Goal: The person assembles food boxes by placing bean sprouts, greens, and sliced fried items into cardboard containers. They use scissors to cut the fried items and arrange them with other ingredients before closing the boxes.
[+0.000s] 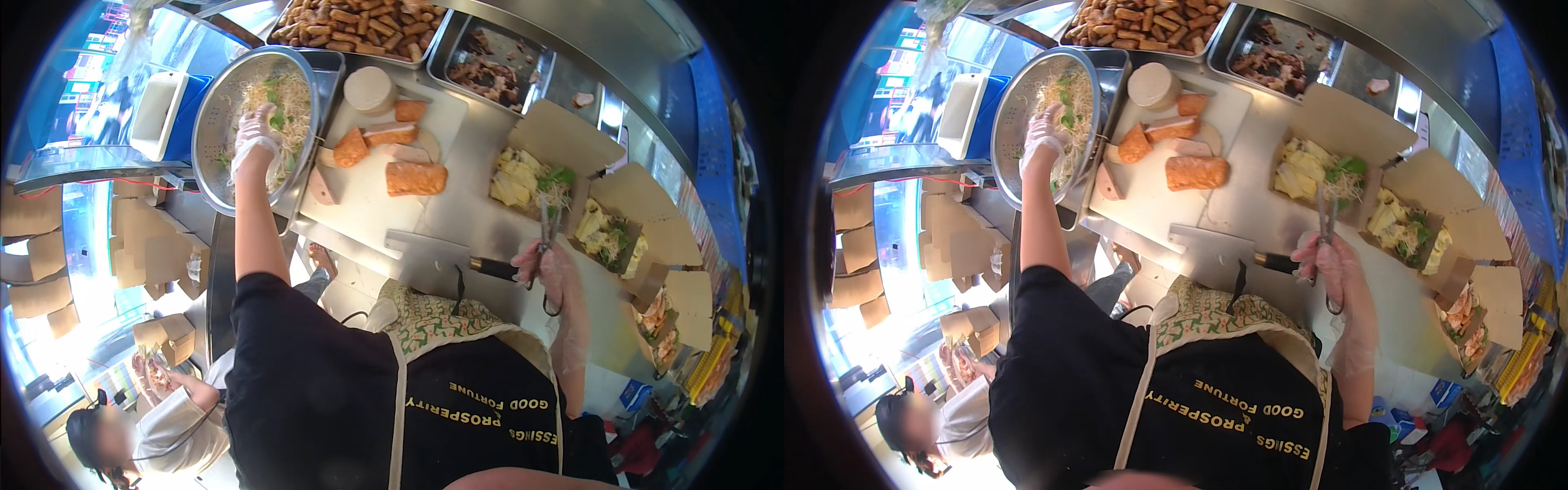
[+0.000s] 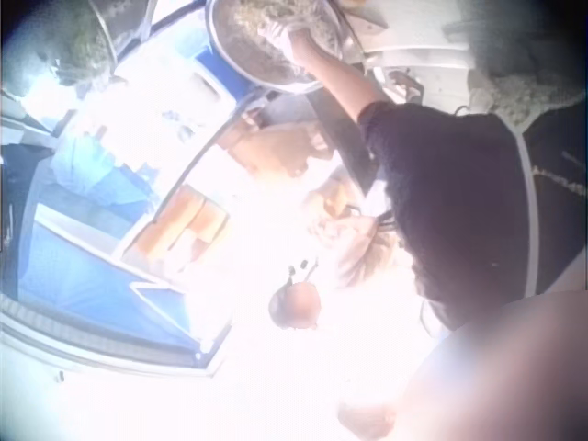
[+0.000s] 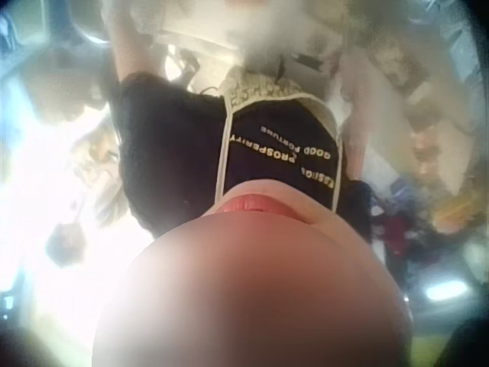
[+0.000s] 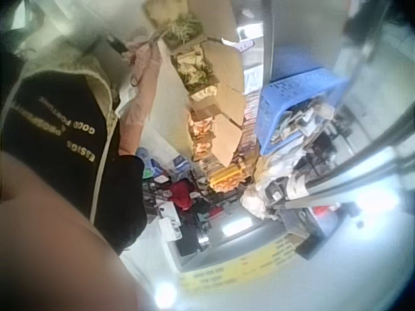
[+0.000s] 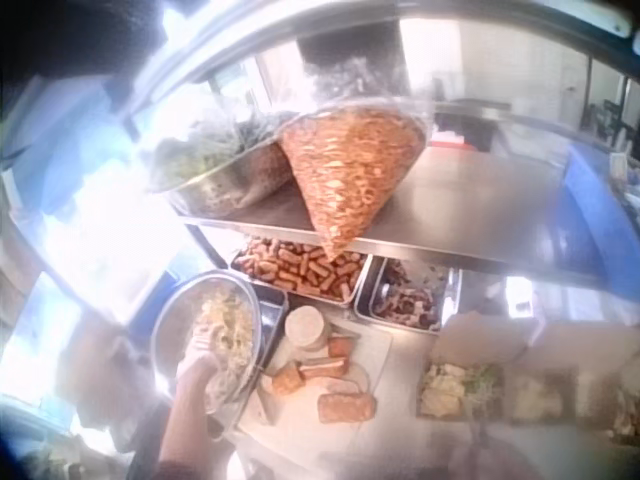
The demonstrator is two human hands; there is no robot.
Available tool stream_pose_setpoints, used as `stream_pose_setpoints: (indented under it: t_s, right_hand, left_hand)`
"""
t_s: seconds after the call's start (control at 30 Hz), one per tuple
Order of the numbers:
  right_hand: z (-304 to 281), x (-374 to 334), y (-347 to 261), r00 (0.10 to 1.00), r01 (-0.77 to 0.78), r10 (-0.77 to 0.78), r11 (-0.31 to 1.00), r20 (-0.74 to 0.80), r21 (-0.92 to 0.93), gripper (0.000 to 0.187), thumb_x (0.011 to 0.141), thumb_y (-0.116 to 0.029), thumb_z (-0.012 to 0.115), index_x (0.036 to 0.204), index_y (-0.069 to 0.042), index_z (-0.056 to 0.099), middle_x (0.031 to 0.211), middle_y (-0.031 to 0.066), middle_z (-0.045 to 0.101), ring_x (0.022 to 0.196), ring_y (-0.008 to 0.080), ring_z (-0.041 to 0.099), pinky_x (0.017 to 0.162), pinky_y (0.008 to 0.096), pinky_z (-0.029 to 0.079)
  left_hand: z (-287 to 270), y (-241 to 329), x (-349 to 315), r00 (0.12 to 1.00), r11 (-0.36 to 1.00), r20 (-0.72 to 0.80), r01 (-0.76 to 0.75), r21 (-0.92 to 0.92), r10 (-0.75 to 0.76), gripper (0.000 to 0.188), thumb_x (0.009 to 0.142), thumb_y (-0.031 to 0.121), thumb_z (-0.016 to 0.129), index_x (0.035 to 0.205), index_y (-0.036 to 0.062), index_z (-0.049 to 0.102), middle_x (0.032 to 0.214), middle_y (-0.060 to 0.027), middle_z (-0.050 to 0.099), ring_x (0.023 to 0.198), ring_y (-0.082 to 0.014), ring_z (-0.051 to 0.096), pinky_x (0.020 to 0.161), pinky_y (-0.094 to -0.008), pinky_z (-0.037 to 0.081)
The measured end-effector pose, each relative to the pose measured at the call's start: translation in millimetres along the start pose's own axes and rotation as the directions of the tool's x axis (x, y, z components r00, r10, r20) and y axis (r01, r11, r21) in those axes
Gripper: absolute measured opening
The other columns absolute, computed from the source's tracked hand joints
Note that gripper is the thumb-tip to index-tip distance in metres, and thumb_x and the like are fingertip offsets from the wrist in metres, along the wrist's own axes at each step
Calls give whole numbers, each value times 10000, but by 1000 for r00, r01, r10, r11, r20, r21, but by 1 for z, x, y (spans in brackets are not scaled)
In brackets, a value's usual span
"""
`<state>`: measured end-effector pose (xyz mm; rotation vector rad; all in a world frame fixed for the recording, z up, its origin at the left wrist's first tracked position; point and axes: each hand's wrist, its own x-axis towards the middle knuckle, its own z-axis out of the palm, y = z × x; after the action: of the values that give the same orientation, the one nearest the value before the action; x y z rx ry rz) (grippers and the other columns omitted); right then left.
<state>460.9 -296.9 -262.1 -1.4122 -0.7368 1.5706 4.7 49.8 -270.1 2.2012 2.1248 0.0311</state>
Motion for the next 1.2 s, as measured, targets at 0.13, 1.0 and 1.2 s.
stream_pose_setpoints:
  t_s: [0.13,1.0,1.2]
  right_hand:
    - [57,24,-23,997,12,-7,997,81,-72,404,1004,-433,544,1068,-35,575,942,80,665,733,102,576,720,263,494]
    - [133,58,-27,986,-114,141,961,90,-252,280,1006,-343,573,981,-64,573,912,10,586,835,95,578,714,253,488]
    - [128,65,-7,945,-309,290,943,154,121,219,977,-280,581,975,-60,576,917,36,613,790,110,601,684,259,504]
  left_hand:
    - [42,-37,27,963,964,60,-265,17,263,600,728,130,780,1287,199,574,1327,-177,536,1236,-359,532,1029,-421,454]
    - [26,-30,59,951,968,226,-168,-185,208,646,734,206,784,1337,146,561,1156,-181,624,1110,-301,613,1001,-392,470]
    - [38,-41,58,944,891,311,40,-452,115,472,788,125,778,1226,134,602,988,-87,675,884,-184,645,777,-290,524]
